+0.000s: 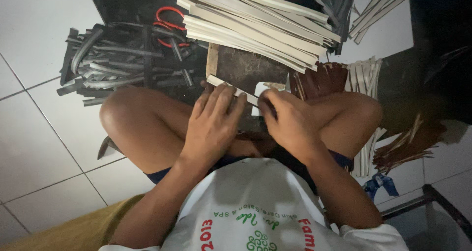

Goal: The person sits cross-legged on the floor and repeatedly smooths thin white plastic strips using a small white block on a wooden board. The person picks up a strip, rubs it with the block, and places it back on the pile, repeating this process continuously.

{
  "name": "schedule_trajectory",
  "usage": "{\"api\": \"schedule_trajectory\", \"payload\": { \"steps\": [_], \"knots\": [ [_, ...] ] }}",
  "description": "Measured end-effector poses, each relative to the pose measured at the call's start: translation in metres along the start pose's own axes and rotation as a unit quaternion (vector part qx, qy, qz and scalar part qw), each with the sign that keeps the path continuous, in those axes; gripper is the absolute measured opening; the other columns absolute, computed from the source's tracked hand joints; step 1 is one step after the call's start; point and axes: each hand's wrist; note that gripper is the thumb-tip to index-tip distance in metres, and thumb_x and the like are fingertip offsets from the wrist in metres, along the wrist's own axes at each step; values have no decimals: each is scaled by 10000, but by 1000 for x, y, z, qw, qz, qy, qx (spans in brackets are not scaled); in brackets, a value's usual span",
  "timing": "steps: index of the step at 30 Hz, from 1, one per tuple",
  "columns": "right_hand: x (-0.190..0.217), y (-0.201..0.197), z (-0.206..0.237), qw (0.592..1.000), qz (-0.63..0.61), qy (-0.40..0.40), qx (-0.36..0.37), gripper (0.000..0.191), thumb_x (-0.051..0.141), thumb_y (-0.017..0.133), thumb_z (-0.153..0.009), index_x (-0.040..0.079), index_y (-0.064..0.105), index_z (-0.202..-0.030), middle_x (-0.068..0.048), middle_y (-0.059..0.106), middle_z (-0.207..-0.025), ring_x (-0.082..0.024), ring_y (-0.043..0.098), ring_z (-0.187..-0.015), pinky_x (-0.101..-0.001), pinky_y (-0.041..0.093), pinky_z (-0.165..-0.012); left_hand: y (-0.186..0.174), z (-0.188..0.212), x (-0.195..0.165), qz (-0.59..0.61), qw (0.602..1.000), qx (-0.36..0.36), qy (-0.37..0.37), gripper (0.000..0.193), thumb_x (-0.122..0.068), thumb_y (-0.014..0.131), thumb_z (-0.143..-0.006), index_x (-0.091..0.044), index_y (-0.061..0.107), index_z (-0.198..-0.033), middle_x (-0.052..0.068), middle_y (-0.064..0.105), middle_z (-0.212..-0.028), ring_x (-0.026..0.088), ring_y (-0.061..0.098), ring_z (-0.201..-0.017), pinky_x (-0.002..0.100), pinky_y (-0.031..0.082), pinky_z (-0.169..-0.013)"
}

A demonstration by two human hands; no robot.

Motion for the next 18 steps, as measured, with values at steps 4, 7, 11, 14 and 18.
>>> {"api": "schedule_trajectory", "payload": {
  "steps": [4, 7, 11, 14, 18],
  "knots": [
    [5, 7, -19, 998, 56, -6, 29, 188, 140, 720, -949, 1, 628, -1035, -197, 696, -959, -388, 693, -892, -478, 535, -767, -3, -2, 8, 0, 1000, 0, -23, 373, -132, 631, -925, -38, 654, -1285, 118, 603, -1320, 266, 561, -1318, 438, 429, -1081],
    [8, 12, -27, 997, 69, -29, 15, 189, 132, 736, -931, 20, 651, -1058, -206, 696, -941, -438, 660, -902, -508, 513, -752, -5, -4, 12, 2, 1000, -7, -9, 396, -137, 627, -914, -32, 657, -1295, 115, 600, -1322, 276, 558, -1313, 446, 433, -1081],
    [7, 8, -26, 998, 36, -50, -8, 226, 121, 730, -908, 39, 671, -1110, -199, 705, -966, -422, 672, -900, -483, 535, -750, -5, -4, 10, -12, 1000, -8, 9, 427, -145, 614, -908, -20, 657, -1314, 104, 606, -1314, 275, 562, -1304, 446, 442, -1082],
    [1, -1, -21, 999, 27, -13, 23, 194, 135, 731, -921, 57, 693, -1094, -180, 717, -946, -399, 689, -873, -464, 538, -727, -6, -5, 11, -23, 999, 5, 27, 428, -153, 610, -900, 12, 669, -1291, 119, 627, -1276, 282, 579, -1280, 427, 448, -1049],
    [-6, -12, -15, 999, -18, -13, 31, 188, 121, 712, -926, 65, 704, -1105, -156, 736, -1004, -359, 717, -906, -416, 553, -753, -8, -9, 13, -1, 1000, 13, 15, 387, -148, 622, -899, 7, 687, -1247, 95, 654, -1184, 249, 606, -1241, 412, 462, -1054]
  ]
}}
Point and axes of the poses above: each hand's wrist, its own z-axis away from the middle knuckle, its own y-axis out of the palm, x = y × z
